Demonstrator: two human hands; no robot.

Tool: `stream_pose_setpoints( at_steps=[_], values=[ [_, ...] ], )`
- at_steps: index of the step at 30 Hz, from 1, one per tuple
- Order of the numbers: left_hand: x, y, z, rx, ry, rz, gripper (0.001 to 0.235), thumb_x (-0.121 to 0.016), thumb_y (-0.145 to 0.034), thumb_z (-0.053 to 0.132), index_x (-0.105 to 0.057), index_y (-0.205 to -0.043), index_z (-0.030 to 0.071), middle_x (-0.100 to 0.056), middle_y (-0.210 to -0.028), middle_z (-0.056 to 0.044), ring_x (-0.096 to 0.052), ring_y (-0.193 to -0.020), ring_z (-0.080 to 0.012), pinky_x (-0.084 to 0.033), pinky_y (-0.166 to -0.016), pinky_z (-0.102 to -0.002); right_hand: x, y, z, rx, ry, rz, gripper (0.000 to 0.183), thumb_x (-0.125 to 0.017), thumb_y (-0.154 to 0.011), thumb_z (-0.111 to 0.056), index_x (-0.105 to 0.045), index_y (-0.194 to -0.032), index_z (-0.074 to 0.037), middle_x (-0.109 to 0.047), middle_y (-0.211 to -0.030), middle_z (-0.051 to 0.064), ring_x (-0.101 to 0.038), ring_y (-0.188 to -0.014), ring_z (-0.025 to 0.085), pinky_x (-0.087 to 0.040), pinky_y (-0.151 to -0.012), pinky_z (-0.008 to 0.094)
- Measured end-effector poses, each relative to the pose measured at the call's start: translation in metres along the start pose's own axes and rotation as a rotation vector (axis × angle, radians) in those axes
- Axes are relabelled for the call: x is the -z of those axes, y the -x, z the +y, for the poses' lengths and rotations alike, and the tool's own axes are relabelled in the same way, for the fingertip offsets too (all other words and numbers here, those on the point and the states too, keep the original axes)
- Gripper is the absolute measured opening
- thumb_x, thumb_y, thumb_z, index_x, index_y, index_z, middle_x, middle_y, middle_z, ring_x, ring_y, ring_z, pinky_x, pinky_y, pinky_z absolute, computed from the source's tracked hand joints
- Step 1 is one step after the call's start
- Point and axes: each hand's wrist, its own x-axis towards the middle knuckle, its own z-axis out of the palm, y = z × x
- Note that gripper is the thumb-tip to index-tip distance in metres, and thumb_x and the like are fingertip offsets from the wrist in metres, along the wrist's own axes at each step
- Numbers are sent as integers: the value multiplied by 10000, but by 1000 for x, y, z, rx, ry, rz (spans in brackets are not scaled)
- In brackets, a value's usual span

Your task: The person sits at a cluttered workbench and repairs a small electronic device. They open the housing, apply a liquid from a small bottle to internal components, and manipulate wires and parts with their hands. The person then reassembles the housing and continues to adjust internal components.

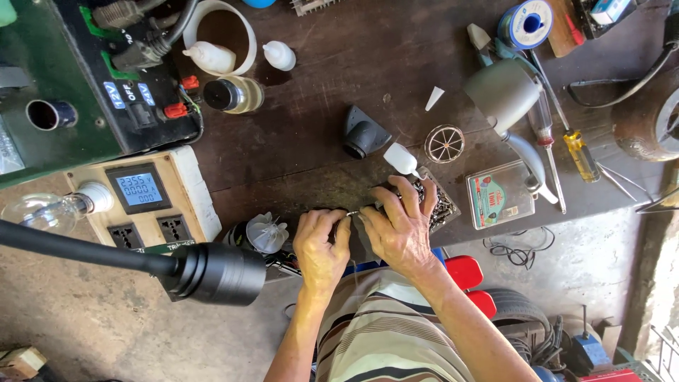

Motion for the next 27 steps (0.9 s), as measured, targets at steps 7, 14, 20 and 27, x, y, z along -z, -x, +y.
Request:
stream_pose_setpoints(
  at_steps=[7,14,20,27],
  values=[
    [1,-4,5,-13,-7,-19,96,-806,-813,77,-752,-875,128,-655,-762,-31,-659,-729,-251,-554,-668,-343,-4,3,-1,-27,-13,4,247,-644,-943,-201,-733,-731,-110,-669,-1030,118,-546,-1206,398,-280,-1007,747],
    [3,-7,4,-25,-52,-37,82,-805,-822,83,-738,-863,107,-657,-756,-51,-664,-722,-273,-552,-655,-360,-8,10,-6,-28,65,2,171,-648,-898,-144,-740,-757,-115,-680,-1030,113,-545,-1230,392,-265,-1047,771],
    [-1,3,3,-22,-115,-15,57,-772,-856,88,-719,-875,94,-641,-771,-73,-662,-741,-300,-559,-673,-389,-10,11,-6,63,93,3,172,-589,-958,-126,-718,-858,-72,-672,-1049,137,-585,-1210,414,-276,-1034,807],
    [-11,29,34,123,-132,47,91,-621,-960,88,-645,-898,26,-661,-864,-116,-557,-730,-318,-480,-695,-429,11,-11,-6,143,-3,-66,76,-619,-940,6,-682,-904,-17,-649,-1027,131,-605,-1110,387,-303,-1064,725]
  ],
)
